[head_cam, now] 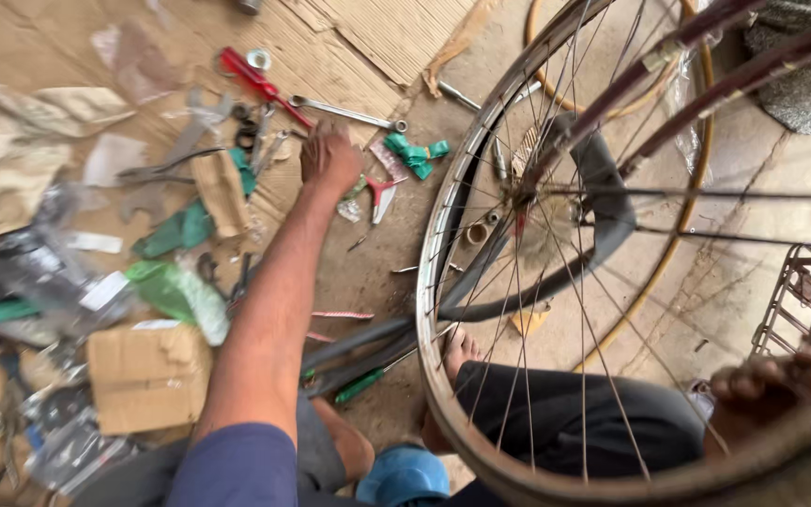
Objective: The person sits on the floor and manipulates a bicycle inner tube, inspecting it and attempting to fit it into the tire. They then lift the bicycle wheel and work on seating the tire onto the rim, using their hands to push the tire bead over the rim edge.
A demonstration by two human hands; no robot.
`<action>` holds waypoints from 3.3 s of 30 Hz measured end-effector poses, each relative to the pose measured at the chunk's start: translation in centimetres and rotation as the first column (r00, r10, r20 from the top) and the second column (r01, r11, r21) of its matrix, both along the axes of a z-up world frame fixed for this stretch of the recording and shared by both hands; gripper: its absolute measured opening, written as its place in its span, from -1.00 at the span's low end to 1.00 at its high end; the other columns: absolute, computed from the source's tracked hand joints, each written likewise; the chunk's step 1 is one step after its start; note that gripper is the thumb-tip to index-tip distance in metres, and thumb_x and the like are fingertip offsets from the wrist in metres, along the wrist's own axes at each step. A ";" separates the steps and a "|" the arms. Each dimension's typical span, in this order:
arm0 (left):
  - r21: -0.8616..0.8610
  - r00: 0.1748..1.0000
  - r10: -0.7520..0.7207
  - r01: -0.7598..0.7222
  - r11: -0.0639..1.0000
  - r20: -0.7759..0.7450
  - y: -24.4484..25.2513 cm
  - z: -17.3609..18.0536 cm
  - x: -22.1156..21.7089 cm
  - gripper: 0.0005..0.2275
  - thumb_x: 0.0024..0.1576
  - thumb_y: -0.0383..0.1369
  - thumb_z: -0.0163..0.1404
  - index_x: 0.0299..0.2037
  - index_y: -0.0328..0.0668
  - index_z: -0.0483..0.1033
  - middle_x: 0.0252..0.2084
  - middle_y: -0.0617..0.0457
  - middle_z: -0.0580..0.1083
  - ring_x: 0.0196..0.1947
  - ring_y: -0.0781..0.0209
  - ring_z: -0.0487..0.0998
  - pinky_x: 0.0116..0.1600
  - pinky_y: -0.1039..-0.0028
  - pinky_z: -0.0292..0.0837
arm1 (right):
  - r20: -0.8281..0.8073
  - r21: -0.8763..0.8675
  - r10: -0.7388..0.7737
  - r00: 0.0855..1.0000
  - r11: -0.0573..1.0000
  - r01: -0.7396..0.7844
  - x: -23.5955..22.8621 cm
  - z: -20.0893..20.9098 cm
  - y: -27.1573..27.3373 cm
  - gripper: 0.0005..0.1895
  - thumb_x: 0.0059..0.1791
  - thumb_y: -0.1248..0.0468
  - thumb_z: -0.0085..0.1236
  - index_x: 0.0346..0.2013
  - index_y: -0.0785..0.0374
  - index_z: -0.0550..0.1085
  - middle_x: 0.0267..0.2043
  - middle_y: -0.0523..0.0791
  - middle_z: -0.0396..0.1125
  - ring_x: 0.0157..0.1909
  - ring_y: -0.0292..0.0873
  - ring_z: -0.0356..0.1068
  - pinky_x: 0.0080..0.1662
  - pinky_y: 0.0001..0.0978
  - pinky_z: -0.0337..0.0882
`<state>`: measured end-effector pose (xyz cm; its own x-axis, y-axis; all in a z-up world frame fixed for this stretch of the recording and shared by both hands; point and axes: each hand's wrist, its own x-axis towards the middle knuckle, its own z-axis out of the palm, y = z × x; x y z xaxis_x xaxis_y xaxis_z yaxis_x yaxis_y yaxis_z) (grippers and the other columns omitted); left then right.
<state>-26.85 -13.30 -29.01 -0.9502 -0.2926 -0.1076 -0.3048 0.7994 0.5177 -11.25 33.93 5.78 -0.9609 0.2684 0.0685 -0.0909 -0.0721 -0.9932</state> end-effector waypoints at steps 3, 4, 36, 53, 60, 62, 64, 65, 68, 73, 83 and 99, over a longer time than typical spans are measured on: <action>-0.064 0.984 -0.149 0.156 0.986 0.101 0.1 -3.0 -3.9 -0.57 0.13 -0.17 0.08 0.09 -0.34 0.46 0.28 -0.30 0.31 0.33 -0.19 0.27 0.37 0.02 0.14 | 0.083 -0.143 -0.023 0.996 0.989 0.035 1.9 -1.4 2.7 -0.67 0.31 0.01 -0.05 -0.05 0.23 0.41 -0.25 -0.13 0.32 -0.23 -0.20 0.30 -0.14 -0.26 0.31; -0.219 0.986 -0.166 0.156 0.963 -0.028 0.1 -4.1 -5.1 -0.56 -0.01 -0.19 0.05 0.05 -0.27 0.48 0.23 -0.32 0.36 0.28 -0.24 0.33 0.33 -0.08 0.14 | 0.116 -0.124 0.015 0.993 0.992 0.000 2.3 -1.3 4.2 -0.70 0.34 0.05 -0.01 -0.05 0.23 0.38 -0.23 -0.13 0.30 -0.21 -0.21 0.29 -0.13 -0.26 0.30; 0.370 0.945 -0.101 0.219 0.903 -0.312 16.0 10.3 7.7 -0.68 0.15 -0.58 -0.20 0.10 -0.51 0.42 -0.09 -0.41 0.53 -0.12 -0.25 0.63 -0.01 0.15 0.59 | -0.330 -0.005 -0.042 0.943 0.999 0.043 2.2 2.9 -4.8 -0.90 0.24 0.39 0.02 -0.04 0.41 0.45 -0.29 -0.04 0.43 -0.38 -0.31 0.39 -0.28 -0.57 0.39; 0.937 0.914 0.403 -0.179 0.298 0.046 13.6 21.6 14.2 -0.57 0.21 -0.50 -0.17 0.33 -0.17 0.28 -0.20 -0.20 0.53 -0.51 0.01 0.62 -0.44 0.24 0.63 | -0.554 0.771 0.433 0.711 0.589 0.242 1.2 9.4 -11.8 -0.89 0.17 0.40 0.35 -0.11 0.31 0.54 -0.15 -0.05 0.43 -0.28 -0.28 0.44 -0.30 -0.47 0.42; 0.757 0.897 0.383 0.091 -0.647 0.220 9.4 21.2 16.8 -0.74 0.22 -0.43 -0.25 -0.08 -0.46 0.47 -0.28 -0.27 0.59 -0.33 -0.03 0.69 -0.19 0.23 0.67 | -0.611 0.740 0.437 0.660 0.612 0.280 0.4 7.8 -10.6 -0.87 0.18 0.41 0.36 -0.06 0.30 0.53 -0.10 -0.05 0.42 -0.27 -0.29 0.41 -0.28 -0.46 0.42; 0.844 0.924 0.314 -0.017 -0.536 0.218 9.8 19.1 17.2 -0.76 0.21 -0.43 -0.21 -0.11 -0.44 0.49 -0.31 -0.22 0.60 -0.38 0.00 0.67 -0.21 0.23 0.66 | -0.656 0.698 0.424 0.624 0.655 0.289 -0.4 7.5 -10.7 -0.88 0.16 0.40 0.36 -0.09 0.29 0.53 -0.14 -0.05 0.42 -0.27 -0.28 0.43 -0.28 -0.47 0.46; 0.922 0.931 0.276 -0.128 -0.366 0.239 11.0 15.2 17.1 -0.82 0.22 -0.44 -0.13 -0.15 -0.43 0.50 -0.36 -0.15 0.55 -0.45 0.08 0.60 -0.29 0.28 0.61 | -0.647 0.702 0.418 0.638 0.653 0.284 -0.1 7.4 -10.7 -0.89 0.17 0.40 0.35 -0.08 0.29 0.54 -0.15 -0.04 0.43 -0.26 -0.28 0.42 -0.27 -0.47 0.45; 0.945 0.924 0.292 -0.165 -0.281 0.248 11.6 13.1 16.7 -0.84 0.23 -0.44 -0.09 -0.17 -0.42 0.50 -0.38 -0.11 0.53 -0.48 0.12 0.57 -0.33 0.30 0.58 | -0.616 0.725 0.419 0.667 0.631 0.274 0.6 7.5 -10.5 -0.89 0.20 0.39 0.35 -0.06 0.29 0.54 -0.16 -0.03 0.42 -0.26 -0.28 0.41 -0.26 -0.46 0.42; 0.974 0.891 0.395 -0.212 -0.075 0.224 13.5 8.4 15.2 -0.89 0.25 -0.45 0.03 -0.23 -0.40 0.50 -0.46 0.01 0.46 -0.59 0.23 0.47 -0.45 0.38 0.50 | -0.584 0.751 0.414 0.698 0.601 0.272 1.2 8.1 -10.6 -0.89 0.20 0.40 0.35 -0.05 0.31 0.53 -0.17 -0.01 0.42 -0.24 -0.25 0.40 -0.24 -0.45 0.40; 0.969 0.876 0.482 -0.089 0.229 -0.034 13.0 10.4 13.0 -0.79 0.10 -0.57 -0.14 -0.11 -0.22 0.48 -0.36 0.11 0.50 -0.64 0.32 0.46 -0.60 0.41 0.41 | -0.590 0.744 0.424 0.687 0.616 0.259 0.9 8.5 -11.0 -0.89 0.20 0.39 0.33 -0.04 0.30 0.53 -0.18 -0.02 0.44 -0.21 -0.22 0.43 -0.23 -0.44 0.42; 0.301 0.779 0.014 0.225 0.927 -0.627 16.0 10.9 9.2 -0.64 0.10 -0.63 -0.07 0.12 -0.38 0.49 -0.11 -0.30 0.56 -0.10 -0.21 0.59 0.08 0.16 0.49 | -0.544 0.773 0.400 0.738 0.582 0.253 1.5 9.0 -11.4 -0.85 0.17 0.38 0.36 -0.05 0.31 0.52 -0.15 -0.01 0.45 -0.21 -0.23 0.43 -0.23 -0.46 0.42; 0.415 0.904 0.005 0.191 0.889 -0.427 16.1 11.6 11.1 -0.68 0.29 -0.25 -0.13 0.10 -0.33 0.50 -0.24 -0.34 0.53 -0.24 -0.31 0.56 -0.12 0.03 0.45 | -0.563 0.757 0.404 0.721 0.603 0.253 1.8 9.5 -12.5 -0.85 0.09 0.46 0.35 -0.07 0.34 0.53 -0.14 0.02 0.42 -0.18 -0.14 0.45 -0.19 -0.38 0.44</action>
<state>-15.79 2.79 -17.41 -0.9562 -0.2160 0.1976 0.0747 0.4728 0.8780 -9.44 21.38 15.33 -0.5807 -0.2739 0.7666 -0.7246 0.6031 -0.3334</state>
